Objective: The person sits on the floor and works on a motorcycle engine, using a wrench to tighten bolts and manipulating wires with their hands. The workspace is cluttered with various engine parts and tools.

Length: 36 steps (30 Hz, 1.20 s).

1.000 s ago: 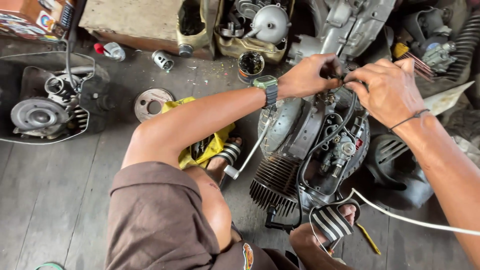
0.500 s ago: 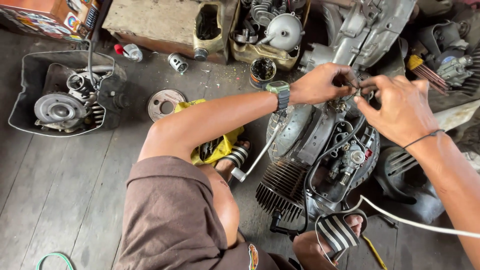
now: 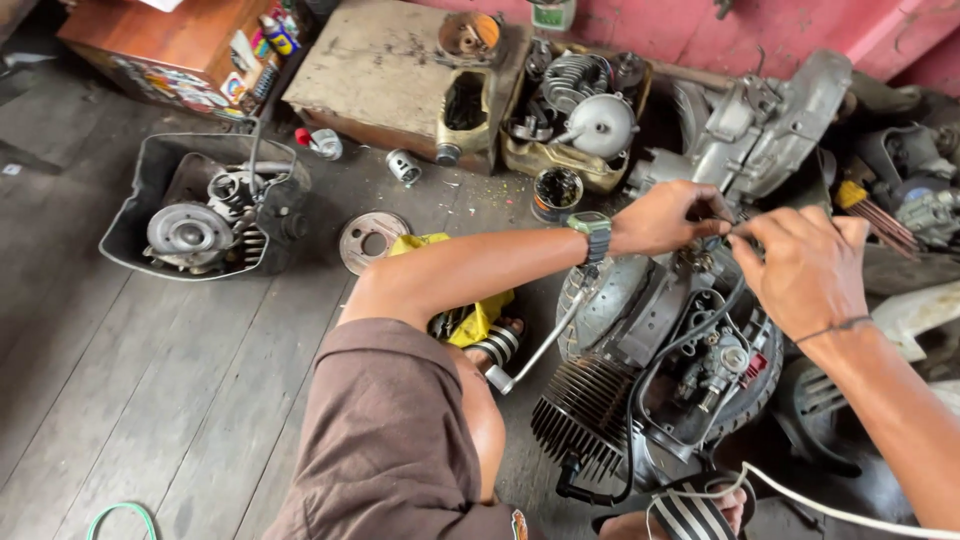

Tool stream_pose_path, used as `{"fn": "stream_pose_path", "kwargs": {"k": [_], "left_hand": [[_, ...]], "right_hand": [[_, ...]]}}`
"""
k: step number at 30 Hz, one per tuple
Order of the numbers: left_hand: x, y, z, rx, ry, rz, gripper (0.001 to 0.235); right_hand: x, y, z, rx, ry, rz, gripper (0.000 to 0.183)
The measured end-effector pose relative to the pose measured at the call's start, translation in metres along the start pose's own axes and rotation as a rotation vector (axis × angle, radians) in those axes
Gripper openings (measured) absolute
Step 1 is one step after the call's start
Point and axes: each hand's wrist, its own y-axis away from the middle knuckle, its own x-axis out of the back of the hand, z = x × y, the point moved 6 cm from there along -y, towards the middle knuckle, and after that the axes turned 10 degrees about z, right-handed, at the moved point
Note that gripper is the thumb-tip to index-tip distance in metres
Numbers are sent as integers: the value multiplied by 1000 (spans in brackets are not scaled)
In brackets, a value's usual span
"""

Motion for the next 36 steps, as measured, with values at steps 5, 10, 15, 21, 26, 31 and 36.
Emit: {"fn": "stream_pose_path", "kwargs": {"k": [5,10,15,21,26,31,36], "left_hand": [[-4,-1,-19,13,4,54,19],[5,-2,-24,64,-87,81,28],[6,0,-18,83,-30,1,43],[2,-5,-9,-47,66,-67,31],[3,-11,-3,-147,-24,-63,31],[-3,-15,-4,-209,-437,-85,44],[-4,-9,13,-247,-434,-131,23]], "right_hand": [[4,5,-6,123,135,61,10],[-26,10,20,-105,33,-247,19],[-65,28,67,-346,-116,-422,24],[-40,6,32,-190,-233,-372,41],[-41,0,29,-106,-103,-364,27],[-44,-2,28,-81,-83,-522,30],[-40,3,22,-45,1,-506,22]]}}
